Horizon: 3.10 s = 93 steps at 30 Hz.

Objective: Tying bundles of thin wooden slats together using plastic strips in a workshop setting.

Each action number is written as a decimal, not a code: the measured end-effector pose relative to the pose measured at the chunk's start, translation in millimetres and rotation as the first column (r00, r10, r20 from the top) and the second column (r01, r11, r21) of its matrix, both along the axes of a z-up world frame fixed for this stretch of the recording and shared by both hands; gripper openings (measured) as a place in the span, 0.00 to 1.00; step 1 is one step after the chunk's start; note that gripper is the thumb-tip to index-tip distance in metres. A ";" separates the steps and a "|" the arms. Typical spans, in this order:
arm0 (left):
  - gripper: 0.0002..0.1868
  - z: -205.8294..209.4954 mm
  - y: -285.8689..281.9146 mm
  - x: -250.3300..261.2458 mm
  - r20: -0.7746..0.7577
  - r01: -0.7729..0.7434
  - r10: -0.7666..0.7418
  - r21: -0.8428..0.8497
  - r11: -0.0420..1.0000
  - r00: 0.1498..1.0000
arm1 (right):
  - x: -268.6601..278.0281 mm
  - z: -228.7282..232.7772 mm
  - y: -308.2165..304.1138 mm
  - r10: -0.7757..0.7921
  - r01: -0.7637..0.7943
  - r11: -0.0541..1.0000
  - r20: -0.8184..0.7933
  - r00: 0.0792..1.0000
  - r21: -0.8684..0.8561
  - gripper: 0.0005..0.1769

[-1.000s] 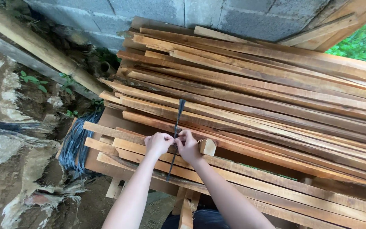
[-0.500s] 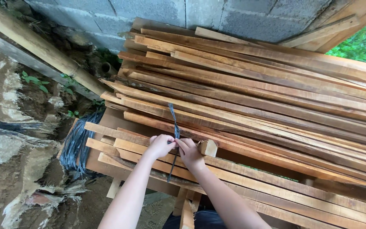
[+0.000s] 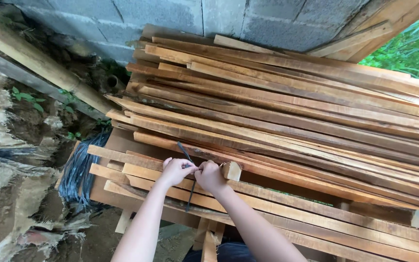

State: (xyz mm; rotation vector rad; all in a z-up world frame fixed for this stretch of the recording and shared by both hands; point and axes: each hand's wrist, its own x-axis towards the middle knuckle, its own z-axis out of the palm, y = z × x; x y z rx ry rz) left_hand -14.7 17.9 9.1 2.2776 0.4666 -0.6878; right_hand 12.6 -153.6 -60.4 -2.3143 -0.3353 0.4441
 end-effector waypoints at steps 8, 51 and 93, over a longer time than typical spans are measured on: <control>0.11 -9.5 8.0 -0.1 0.023 -0.071 0.072 -0.049 0.996 0.997 | -3.0 57.5 -1.8 -0.152 0.172 0.933 -0.088 0.984 0.316 0.12; 0.06 14.8 -11.6 46.5 -0.034 -0.300 0.314 0.216 0.929 0.949 | -23.9 46.3 -33.5 0.818 -0.513 0.567 0.372 0.438 -0.644 0.04; 0.16 25.6 -72.2 -29.6 0.308 -0.279 0.182 0.308 0.909 0.934 | 29.4 -46.0 39.6 -0.559 0.723 0.644 -0.490 0.669 0.252 0.13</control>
